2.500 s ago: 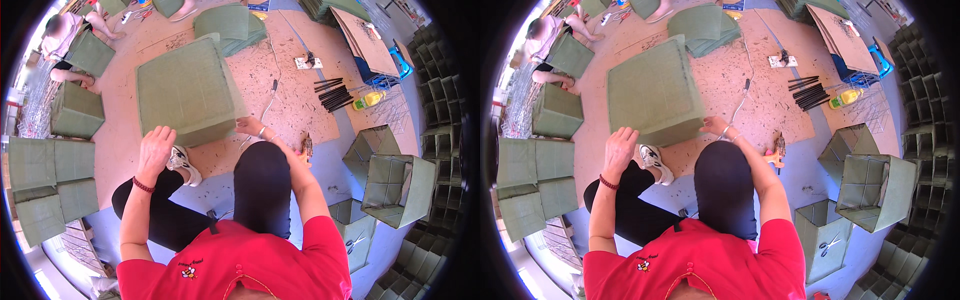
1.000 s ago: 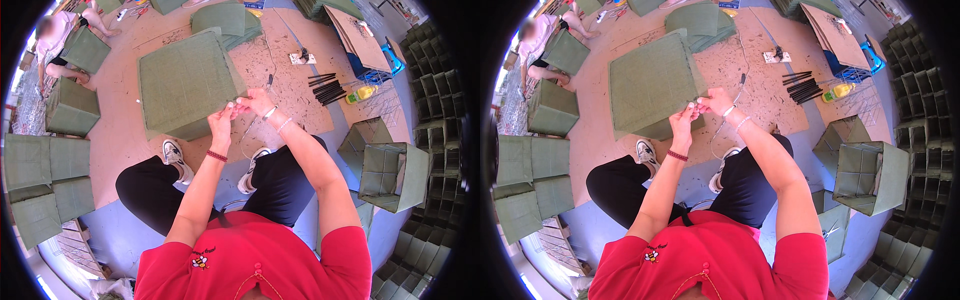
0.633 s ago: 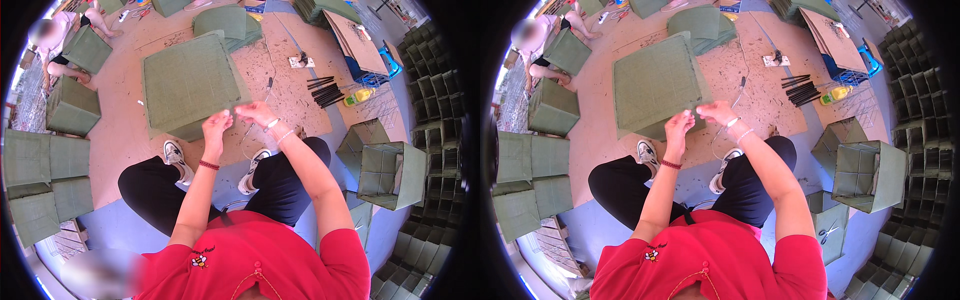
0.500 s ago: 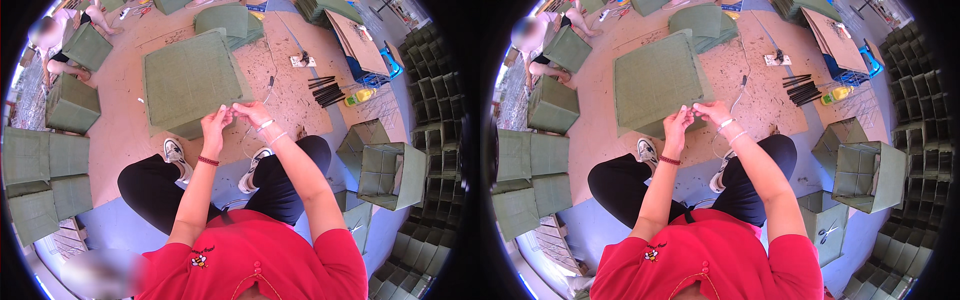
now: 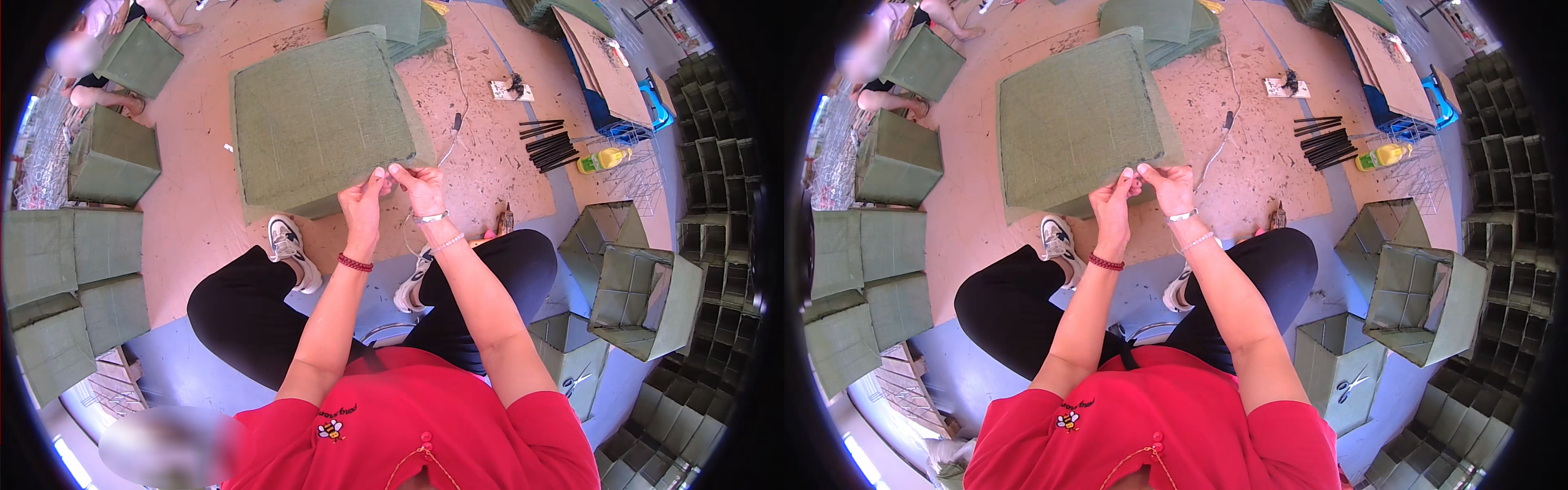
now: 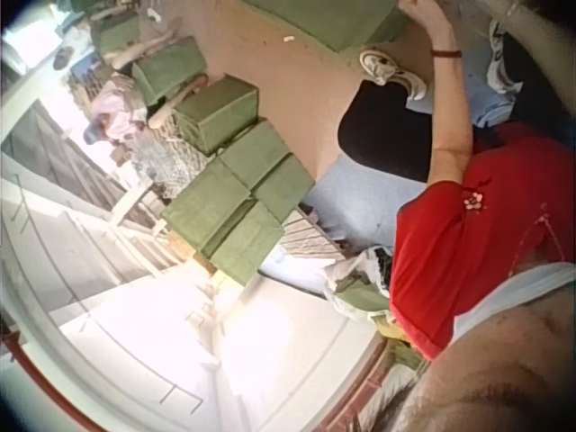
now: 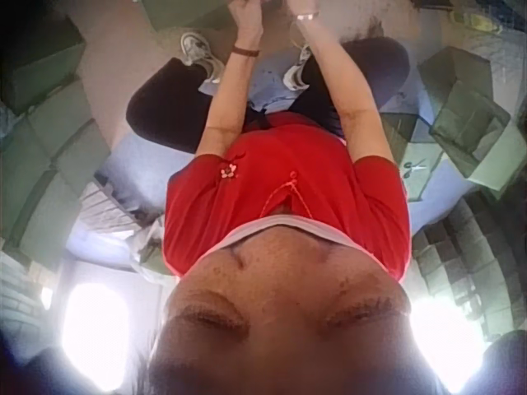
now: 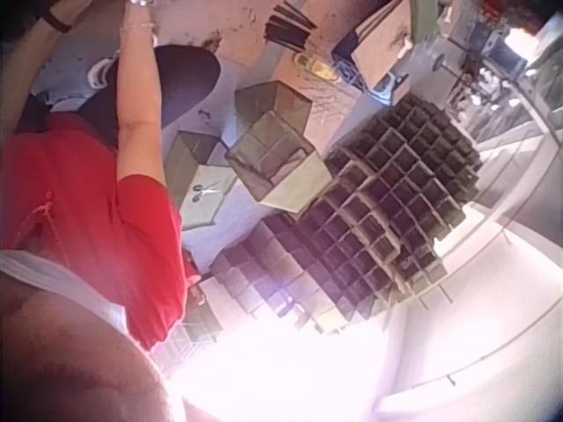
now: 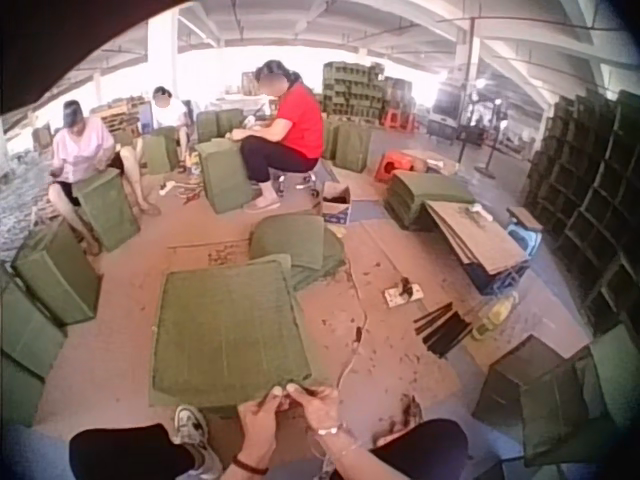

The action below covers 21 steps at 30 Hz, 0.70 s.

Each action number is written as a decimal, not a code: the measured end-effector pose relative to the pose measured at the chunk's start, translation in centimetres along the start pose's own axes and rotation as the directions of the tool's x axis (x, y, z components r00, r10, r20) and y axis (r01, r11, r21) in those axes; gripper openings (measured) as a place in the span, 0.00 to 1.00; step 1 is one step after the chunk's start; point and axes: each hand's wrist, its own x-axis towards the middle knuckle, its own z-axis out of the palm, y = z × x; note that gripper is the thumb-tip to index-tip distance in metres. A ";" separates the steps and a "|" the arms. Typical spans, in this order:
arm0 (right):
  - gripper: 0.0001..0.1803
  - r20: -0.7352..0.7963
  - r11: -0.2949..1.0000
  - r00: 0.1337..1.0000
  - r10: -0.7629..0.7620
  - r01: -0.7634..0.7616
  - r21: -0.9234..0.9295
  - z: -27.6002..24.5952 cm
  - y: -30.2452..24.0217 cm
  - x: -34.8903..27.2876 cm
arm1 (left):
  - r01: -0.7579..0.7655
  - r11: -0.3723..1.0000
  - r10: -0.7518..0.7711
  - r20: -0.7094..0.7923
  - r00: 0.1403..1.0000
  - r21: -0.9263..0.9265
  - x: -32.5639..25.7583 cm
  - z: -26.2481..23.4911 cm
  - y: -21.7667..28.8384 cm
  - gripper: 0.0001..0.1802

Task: The recorder assembles green fabric storage bins by applying hot glue to the edges and pressing them together.

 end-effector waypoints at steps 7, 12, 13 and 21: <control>0.07 0.038 1.000 0.999 0.012 -0.011 -0.021 -0.2 0.4 -0.1 | 0.050 0.999 -0.050 0.090 0.995 0.002 0.1 -0.8 0.8 0.11; 0.10 0.074 0.990 0.991 0.113 -0.106 -0.092 0.0 -0.5 -0.9 | 0.123 0.992 -0.124 0.096 0.988 0.014 -1.5 -3.4 2.2 0.12; 0.10 0.076 0.990 0.991 0.113 -0.106 -0.095 0.3 -0.6 -1.2 | 0.129 0.991 -0.125 0.091 0.988 -0.042 -1.8 -3.8 2.3 0.12; 0.10 0.087 0.971 0.978 0.188 -0.199 0.135 2.3 1.4 -1.8 | 0.051 0.998 -0.050 0.026 0.998 -0.032 -0.3 -3.8 1.8 0.11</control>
